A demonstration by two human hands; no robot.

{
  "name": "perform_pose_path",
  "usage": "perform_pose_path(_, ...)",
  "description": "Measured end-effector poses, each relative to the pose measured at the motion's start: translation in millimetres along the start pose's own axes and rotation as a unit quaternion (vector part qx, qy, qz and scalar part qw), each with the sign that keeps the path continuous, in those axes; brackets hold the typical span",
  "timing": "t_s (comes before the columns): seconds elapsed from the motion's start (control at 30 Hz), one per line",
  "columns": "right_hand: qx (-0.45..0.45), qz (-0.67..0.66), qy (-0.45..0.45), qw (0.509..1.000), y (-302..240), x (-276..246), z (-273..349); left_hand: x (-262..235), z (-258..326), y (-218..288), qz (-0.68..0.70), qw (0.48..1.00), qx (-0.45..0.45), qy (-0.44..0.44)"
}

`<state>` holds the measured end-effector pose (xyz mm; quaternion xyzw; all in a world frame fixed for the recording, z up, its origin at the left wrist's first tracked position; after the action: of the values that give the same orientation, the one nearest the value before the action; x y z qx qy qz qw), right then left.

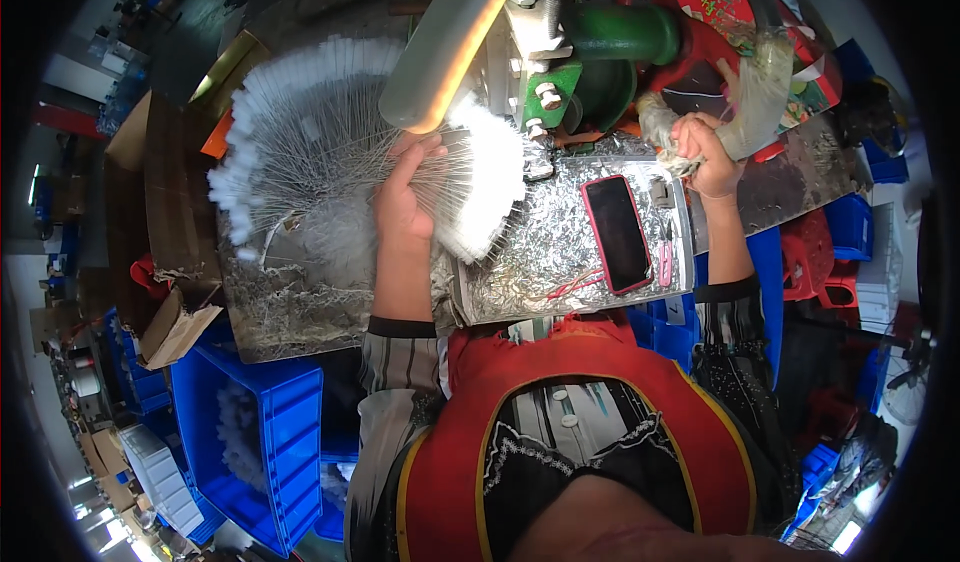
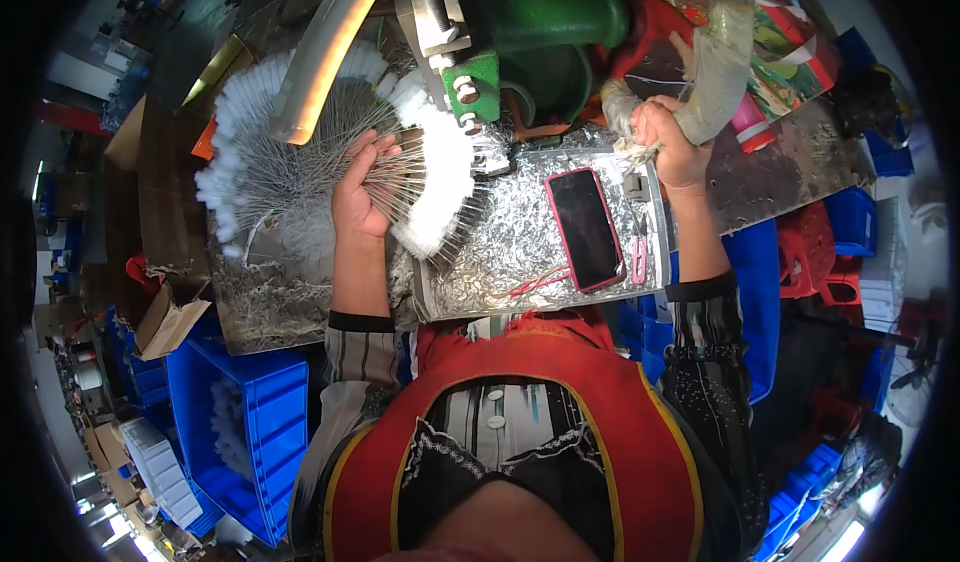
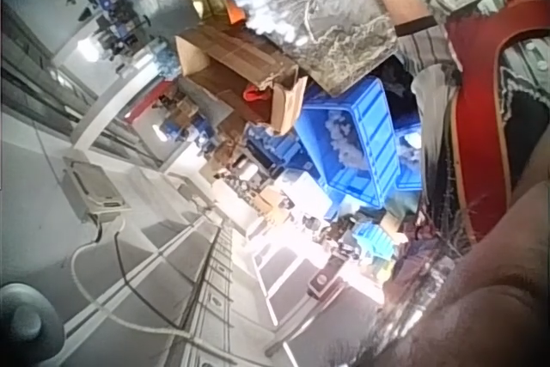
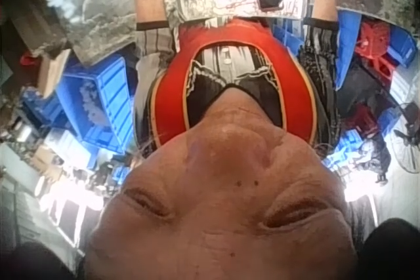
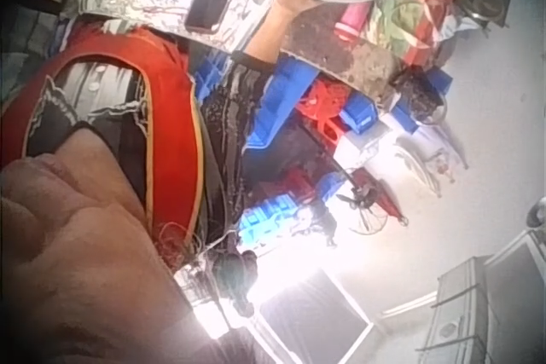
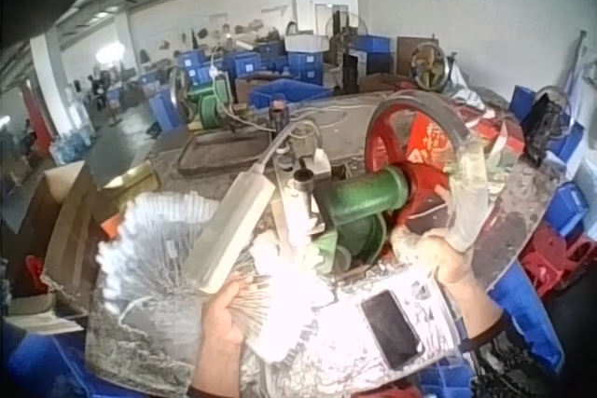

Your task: Assembling or processing bundles of white fibers using a specialized industrial machine.

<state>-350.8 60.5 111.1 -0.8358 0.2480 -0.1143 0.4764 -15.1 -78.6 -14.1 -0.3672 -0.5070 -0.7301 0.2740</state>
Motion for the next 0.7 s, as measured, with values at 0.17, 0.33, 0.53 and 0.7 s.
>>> perform_pose_path(0.17, 0.138, -0.022, -0.015, 0.990, -6, -1, -7, -6, 3, 3, 0.029, 0.999, 0.022, 0.014)
perform_pose_path(0.33, 0.190, -0.004, 0.009, 0.982, -16, -3, -10, -6, 9, 4, 0.045, 0.998, 0.025, 0.024)
perform_pose_path(0.53, 0.164, 0.007, 0.020, 0.986, -14, -10, -10, 1, 11, 1, 0.038, 0.998, 0.005, 0.044)
perform_pose_path(0.7, 0.185, -0.008, 0.007, 0.983, -22, -1, -13, -3, 10, 4, 0.031, 0.998, 0.013, 0.048)
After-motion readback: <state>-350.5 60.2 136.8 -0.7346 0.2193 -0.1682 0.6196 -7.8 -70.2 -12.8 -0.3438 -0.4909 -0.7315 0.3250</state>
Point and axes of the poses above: each hand's wrist, its own z-axis away from the middle knuckle, its own x-axis out of the palm, y = z × x, the point moved 9 cm from there along -z, towards the middle knuckle, and after that the axes turned 12 degrees about z, right-handed, at the moved point
